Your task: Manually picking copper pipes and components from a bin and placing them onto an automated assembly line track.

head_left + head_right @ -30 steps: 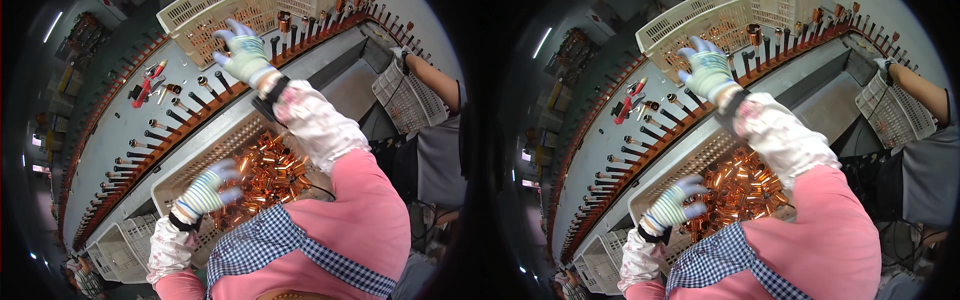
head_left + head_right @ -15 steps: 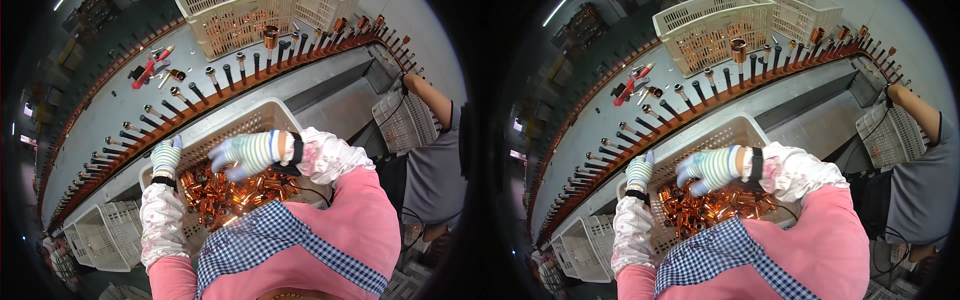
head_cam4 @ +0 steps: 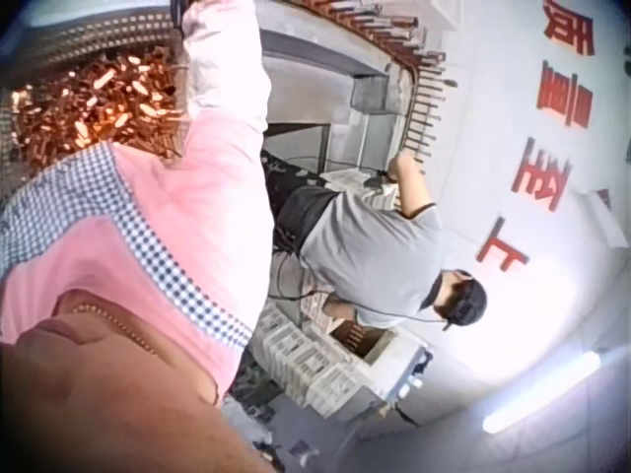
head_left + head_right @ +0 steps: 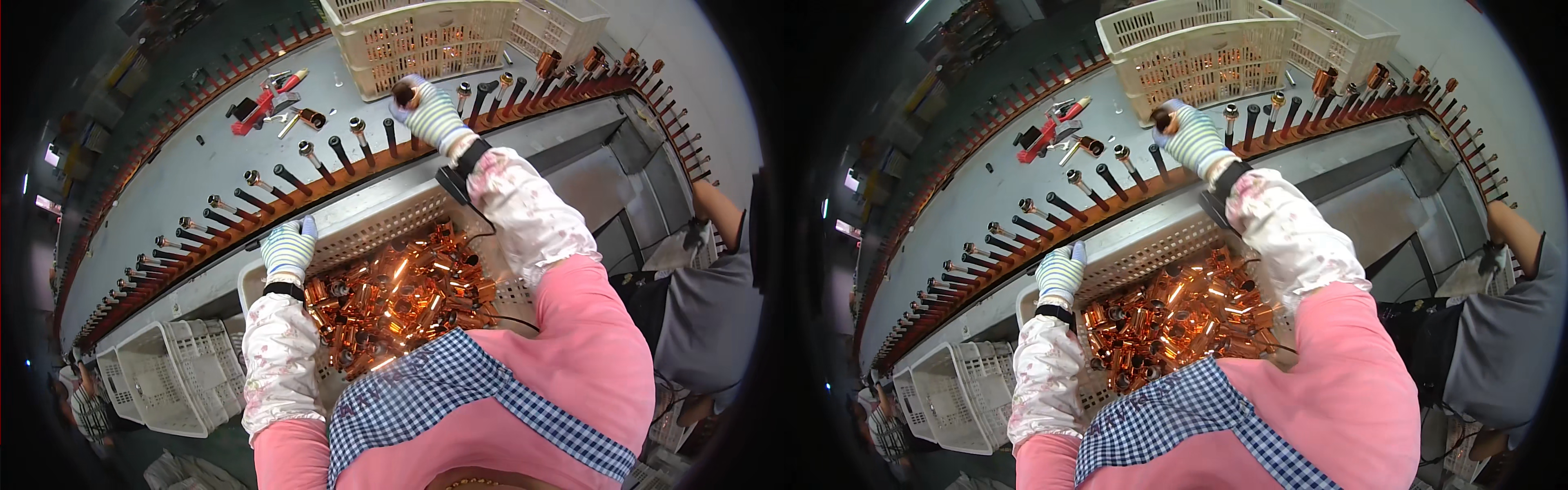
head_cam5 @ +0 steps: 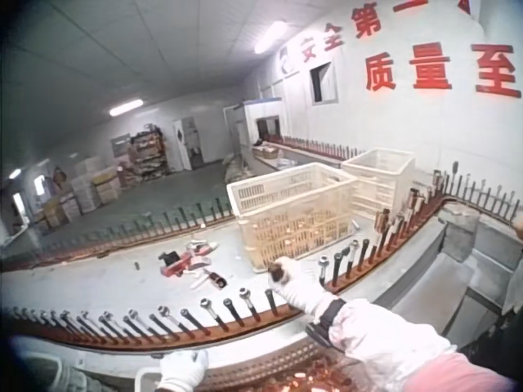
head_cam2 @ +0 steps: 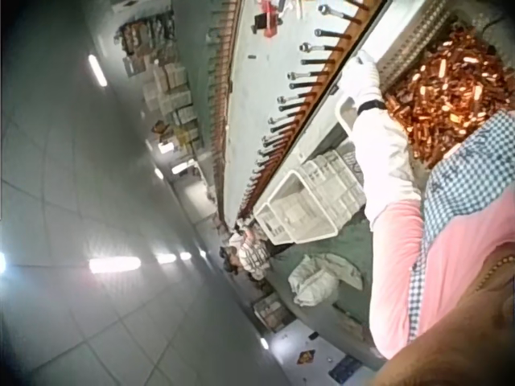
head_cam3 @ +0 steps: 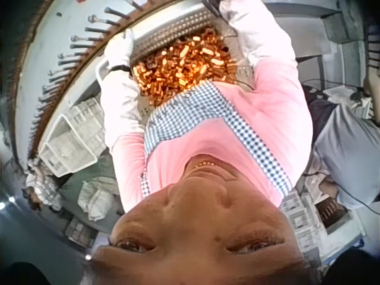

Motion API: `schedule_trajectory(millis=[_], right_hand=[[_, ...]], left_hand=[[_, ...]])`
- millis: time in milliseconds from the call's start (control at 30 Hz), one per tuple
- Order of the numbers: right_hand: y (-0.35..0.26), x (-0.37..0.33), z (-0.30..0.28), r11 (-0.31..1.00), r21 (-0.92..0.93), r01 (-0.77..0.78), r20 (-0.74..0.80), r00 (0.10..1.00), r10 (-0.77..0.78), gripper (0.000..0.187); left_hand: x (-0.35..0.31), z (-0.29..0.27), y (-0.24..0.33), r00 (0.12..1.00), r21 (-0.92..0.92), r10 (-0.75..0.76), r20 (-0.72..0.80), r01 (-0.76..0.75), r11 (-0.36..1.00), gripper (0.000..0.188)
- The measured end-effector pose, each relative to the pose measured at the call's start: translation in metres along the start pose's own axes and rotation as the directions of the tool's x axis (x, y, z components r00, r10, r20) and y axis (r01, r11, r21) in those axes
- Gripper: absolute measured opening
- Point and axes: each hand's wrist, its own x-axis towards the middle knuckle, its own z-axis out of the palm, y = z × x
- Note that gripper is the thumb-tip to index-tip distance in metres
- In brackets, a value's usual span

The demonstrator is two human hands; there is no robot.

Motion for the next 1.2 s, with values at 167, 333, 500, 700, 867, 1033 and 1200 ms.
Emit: schedule_trajectory(millis=[167,333,500,700,867,1033,1200], right_hand=[[-0.069,-0.066,-0.003,0.989,0.074,-0.127,0.164,0.980,0.114,0.062],[-0.042,-0.120,-0.016,0.738,0.546,-0.397,0.407,0.895,0.181,0.109],[-0.050,-0.144,-0.042,0.545,0.607,-0.578,0.567,0.796,0.212,0.104],[-0.052,-0.147,-0.061,0.180,0.710,-0.681,0.656,0.732,0.184,0.098],[-0.047,-0.146,-0.059,0.148,0.684,-0.714,0.674,0.697,0.245,0.076],[-0.038,-0.147,-0.052,0.095,0.711,-0.697,0.657,0.706,0.263,0.068],[-0.020,-0.145,-0.051,-0.078,0.741,-0.667,0.666,0.713,0.219,0.064]], left_hand=[[0.004,-0.007,0.001,1.000,-0.007,-0.005,-0.005,0.005,1.000,0.054],[0.006,-0.003,0.000,1.000,0.020,-0.027,0.001,0.027,0.999,0.054],[0.007,-0.007,0.007,0.998,0.026,-0.059,0.030,0.059,0.998,0.054],[0.005,0.006,0.005,0.998,0.049,-0.067,0.010,0.067,0.997,0.053],[0.004,-0.001,0.009,0.999,0.016,-0.043,-0.010,0.043,0.999,0.053],[0.005,-0.001,0.006,0.999,0.026,-0.030,-0.038,0.031,0.999,0.053],[0.006,0.000,0.006,0.999,0.037,-0.037,-0.022,0.038,0.999,0.053]])
